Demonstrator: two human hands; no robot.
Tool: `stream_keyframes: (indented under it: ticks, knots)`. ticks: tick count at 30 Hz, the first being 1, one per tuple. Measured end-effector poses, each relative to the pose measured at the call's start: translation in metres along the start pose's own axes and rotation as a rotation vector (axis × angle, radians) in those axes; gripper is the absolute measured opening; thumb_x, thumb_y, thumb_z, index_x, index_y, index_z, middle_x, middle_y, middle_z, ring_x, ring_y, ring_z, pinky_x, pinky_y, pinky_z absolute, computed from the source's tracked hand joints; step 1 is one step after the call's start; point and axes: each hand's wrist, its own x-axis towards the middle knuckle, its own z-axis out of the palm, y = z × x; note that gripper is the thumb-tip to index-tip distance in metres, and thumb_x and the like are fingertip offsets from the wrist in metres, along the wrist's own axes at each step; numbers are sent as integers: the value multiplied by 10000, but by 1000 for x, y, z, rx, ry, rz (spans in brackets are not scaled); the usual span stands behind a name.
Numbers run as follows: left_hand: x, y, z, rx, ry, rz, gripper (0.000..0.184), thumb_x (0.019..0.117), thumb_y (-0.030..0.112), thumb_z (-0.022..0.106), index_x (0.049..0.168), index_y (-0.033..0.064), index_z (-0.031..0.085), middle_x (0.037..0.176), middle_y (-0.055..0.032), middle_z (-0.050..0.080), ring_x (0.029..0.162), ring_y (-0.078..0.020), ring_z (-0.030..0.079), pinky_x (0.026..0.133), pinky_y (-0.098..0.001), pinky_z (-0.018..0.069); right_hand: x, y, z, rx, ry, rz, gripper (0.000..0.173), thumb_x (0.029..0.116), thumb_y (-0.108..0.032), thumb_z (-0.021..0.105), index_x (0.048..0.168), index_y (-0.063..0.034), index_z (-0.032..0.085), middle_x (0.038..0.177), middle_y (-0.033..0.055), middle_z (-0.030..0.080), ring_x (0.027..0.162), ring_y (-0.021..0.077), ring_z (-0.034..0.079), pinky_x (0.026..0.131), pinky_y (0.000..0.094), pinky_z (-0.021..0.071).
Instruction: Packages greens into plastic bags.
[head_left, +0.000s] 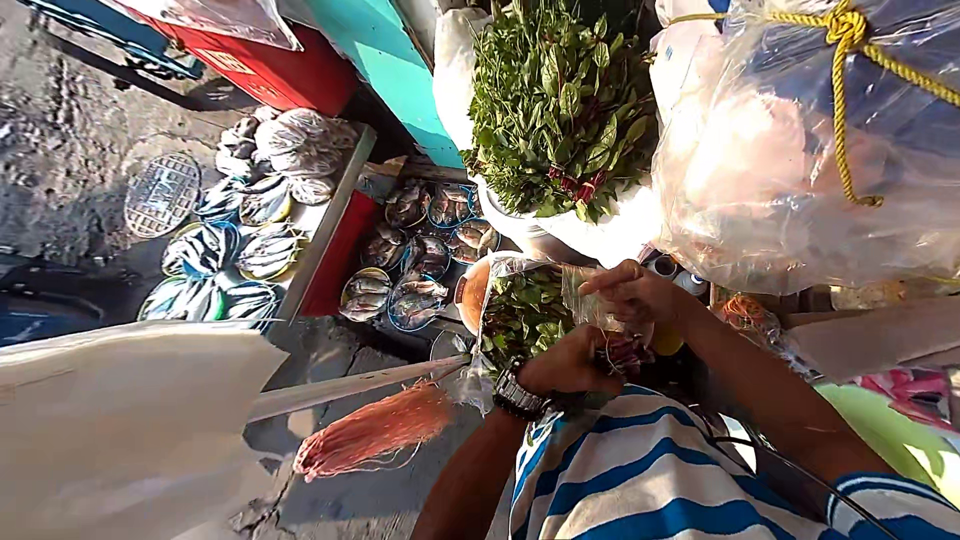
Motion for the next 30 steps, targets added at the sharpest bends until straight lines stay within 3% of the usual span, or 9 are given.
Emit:
stream_keyframes:
  ticks: [6,11,14,17,19,22,25,27,30]
  knots:
    - [-13,-21,-19,88,232,-133,247,778,92,765,1003,3,719,874,-17,734,759,-21,666,713,-250,560,-29,11,29,-290,302,-142,323,1025,-83,516,1286,-71,706,749,-113,659,507,-64,467,469,122,411]
    - [-6,-33,-30,90,444,-155,256,815,112,761,1041,1,711,894,-2,728,810,-3,670,788,-240,566,-28,34,52,-815,307,-331,265,1002,-31,526,1142,52,736,921,97,742,743,31,664,727,197,578]
    - [-1,-37,-39,167,491,-314,290,799,186,770,1054,56,721,906,-4,728,820,-65,678,791,-324,561,-29,42,42,-547,441,-123,182,1002,-20,528,1066,66,675,868,49,736,705,96,719,681,283,641]
    - [11,-35,-39,403,355,-561,473,851,261,743,1253,43,623,1015,-171,701,966,-333,681,865,-562,520,-15,15,55,-672,470,291,228,1053,-139,521,1135,33,646,728,47,651,491,81,586,503,260,546]
    - [24,-25,-30,556,231,-672,544,918,242,665,1415,89,504,1076,-224,696,1029,-432,677,862,-624,513,-3,-1,66,-882,347,407,285,1070,-182,485,1103,25,678,764,94,651,554,140,616,594,318,568]
    - [23,1,-4,549,212,-637,355,964,206,674,1243,-13,644,1103,-257,689,1076,-425,655,916,-595,485,16,-28,78,-1059,210,284,284,1029,-116,502,981,73,709,886,185,683,829,253,660,827,419,520]
    - [29,-16,12,531,53,-425,374,880,279,745,1136,8,708,1106,-213,705,1093,-371,663,948,-596,491,36,-47,65,-872,126,251,231,1011,-111,558,902,28,707,796,47,604,677,76,524,648,237,448]
    - [29,-16,12,451,-120,-228,370,805,232,805,1087,5,728,979,-194,729,934,-353,699,820,-587,526,42,-38,38,-423,115,273,204,1006,-80,559,869,-44,704,566,-84,488,446,-31,384,436,152,328]
    - [12,-2,-6,93,-119,-35,244,745,74,805,965,-2,734,832,-59,725,749,-99,675,698,-316,561,21,-10,-10,142,36,138,253,1027,-131,502,1054,-46,739,498,-150,388,385,-58,322,370,133,265]
